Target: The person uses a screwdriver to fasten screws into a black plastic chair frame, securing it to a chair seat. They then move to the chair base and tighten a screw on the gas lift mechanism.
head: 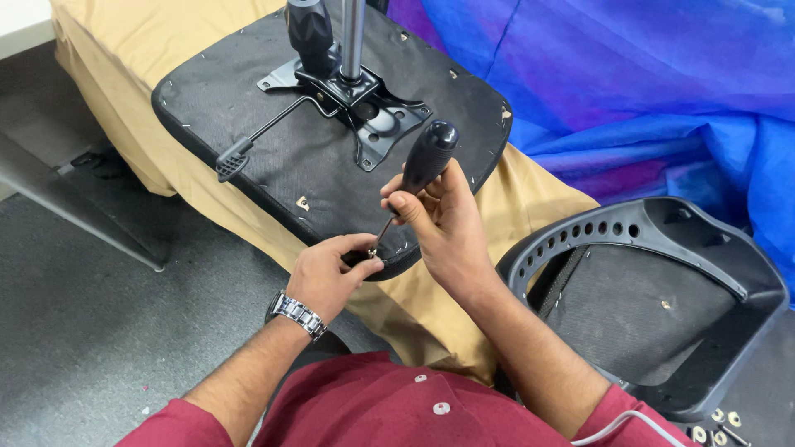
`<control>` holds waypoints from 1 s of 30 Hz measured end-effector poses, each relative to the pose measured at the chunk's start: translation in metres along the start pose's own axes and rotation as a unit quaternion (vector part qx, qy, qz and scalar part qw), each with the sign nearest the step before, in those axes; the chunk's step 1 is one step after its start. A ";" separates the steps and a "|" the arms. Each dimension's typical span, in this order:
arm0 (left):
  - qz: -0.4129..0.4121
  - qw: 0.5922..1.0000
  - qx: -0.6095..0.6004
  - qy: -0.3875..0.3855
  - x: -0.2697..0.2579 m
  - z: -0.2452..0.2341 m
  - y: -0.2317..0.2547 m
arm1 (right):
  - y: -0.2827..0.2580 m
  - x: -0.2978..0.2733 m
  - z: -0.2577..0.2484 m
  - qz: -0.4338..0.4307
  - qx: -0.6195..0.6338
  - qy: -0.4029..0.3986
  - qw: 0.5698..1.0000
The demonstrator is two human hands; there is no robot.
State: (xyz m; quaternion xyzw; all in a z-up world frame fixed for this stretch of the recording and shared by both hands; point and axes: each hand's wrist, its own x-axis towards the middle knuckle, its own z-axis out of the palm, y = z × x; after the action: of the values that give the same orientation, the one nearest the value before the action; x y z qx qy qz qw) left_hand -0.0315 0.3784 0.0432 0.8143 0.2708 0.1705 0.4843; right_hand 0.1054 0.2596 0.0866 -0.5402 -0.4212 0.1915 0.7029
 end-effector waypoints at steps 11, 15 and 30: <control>-0.043 0.995 -0.084 -0.020 0.001 0.003 -0.006 | -0.017 0.005 0.002 0.064 -0.008 -0.058 0.996; -0.019 0.998 -0.054 0.012 0.001 0.006 -0.008 | -0.018 0.006 0.005 0.098 -0.069 -0.001 0.993; -0.062 0.996 -0.063 -0.010 0.007 0.003 0.001 | -0.022 0.009 0.006 0.112 0.006 -0.104 0.988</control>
State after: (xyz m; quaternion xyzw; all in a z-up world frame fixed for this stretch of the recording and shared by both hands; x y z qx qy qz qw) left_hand -0.0239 0.3800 0.0428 0.7655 0.3045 0.1490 0.5469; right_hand 0.1020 0.2622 0.1109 -0.5572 -0.4277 0.3260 0.6327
